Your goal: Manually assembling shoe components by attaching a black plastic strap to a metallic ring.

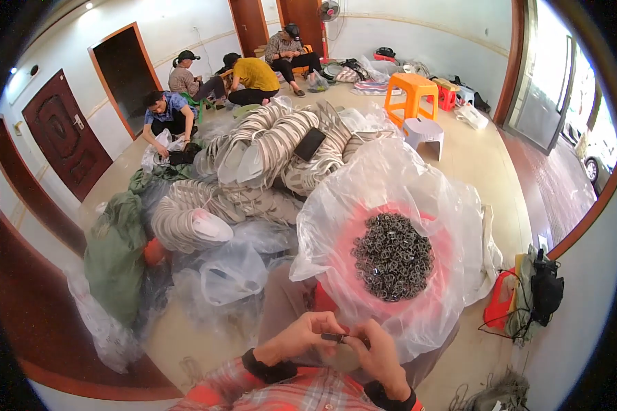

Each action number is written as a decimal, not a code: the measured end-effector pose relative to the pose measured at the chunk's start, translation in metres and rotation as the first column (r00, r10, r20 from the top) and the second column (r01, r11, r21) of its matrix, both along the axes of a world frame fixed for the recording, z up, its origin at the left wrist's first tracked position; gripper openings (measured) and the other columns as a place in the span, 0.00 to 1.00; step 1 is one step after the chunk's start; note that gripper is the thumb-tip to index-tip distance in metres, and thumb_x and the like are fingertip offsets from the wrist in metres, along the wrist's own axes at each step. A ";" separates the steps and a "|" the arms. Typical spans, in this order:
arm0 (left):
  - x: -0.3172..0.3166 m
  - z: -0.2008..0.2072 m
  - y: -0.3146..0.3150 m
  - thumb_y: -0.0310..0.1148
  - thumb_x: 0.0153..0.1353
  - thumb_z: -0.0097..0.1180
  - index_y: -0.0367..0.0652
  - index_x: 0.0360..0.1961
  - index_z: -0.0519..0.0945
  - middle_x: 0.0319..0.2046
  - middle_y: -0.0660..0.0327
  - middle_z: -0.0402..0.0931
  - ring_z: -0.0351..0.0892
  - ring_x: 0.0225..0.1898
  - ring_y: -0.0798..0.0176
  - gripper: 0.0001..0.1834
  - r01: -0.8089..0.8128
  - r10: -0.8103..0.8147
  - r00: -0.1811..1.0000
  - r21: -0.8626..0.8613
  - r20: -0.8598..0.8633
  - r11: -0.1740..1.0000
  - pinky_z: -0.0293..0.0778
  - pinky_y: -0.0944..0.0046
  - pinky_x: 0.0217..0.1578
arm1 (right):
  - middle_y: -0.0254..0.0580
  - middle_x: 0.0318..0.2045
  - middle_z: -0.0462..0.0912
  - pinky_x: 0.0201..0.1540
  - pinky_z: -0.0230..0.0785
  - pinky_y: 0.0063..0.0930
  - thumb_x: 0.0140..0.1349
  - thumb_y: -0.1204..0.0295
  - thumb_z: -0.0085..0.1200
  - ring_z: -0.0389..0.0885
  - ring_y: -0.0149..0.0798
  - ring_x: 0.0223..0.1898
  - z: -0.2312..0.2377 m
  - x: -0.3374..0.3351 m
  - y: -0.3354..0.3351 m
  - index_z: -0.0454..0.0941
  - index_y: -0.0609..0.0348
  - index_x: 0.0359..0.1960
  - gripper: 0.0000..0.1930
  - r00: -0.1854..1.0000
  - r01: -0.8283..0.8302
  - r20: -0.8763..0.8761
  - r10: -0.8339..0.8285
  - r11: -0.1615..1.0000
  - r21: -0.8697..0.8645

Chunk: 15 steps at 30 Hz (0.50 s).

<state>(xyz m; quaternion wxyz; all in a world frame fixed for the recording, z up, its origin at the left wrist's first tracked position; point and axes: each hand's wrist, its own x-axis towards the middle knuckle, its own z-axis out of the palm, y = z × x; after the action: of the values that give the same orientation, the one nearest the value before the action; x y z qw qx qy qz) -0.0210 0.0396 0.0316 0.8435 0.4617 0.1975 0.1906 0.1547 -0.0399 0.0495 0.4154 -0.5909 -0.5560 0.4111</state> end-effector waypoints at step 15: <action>0.015 -0.018 -0.041 0.23 0.54 0.55 0.35 0.40 0.74 0.35 0.62 0.76 0.74 0.38 0.72 0.10 -0.470 0.483 0.875 0.175 -0.035 0.865 0.71 0.71 0.41 | 0.50 0.30 0.72 0.28 0.66 0.37 0.50 0.74 0.55 0.74 0.49 0.28 0.001 -0.033 -0.004 0.72 0.65 0.31 0.09 0.838 -0.004 0.512 -0.188 0.937 0.350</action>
<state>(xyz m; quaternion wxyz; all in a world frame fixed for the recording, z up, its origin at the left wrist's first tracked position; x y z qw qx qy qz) -0.0059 -0.0015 0.0139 0.7218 0.4722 0.3220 0.3903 0.1221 -0.0437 0.0500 0.3571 -0.6288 -0.6824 0.1069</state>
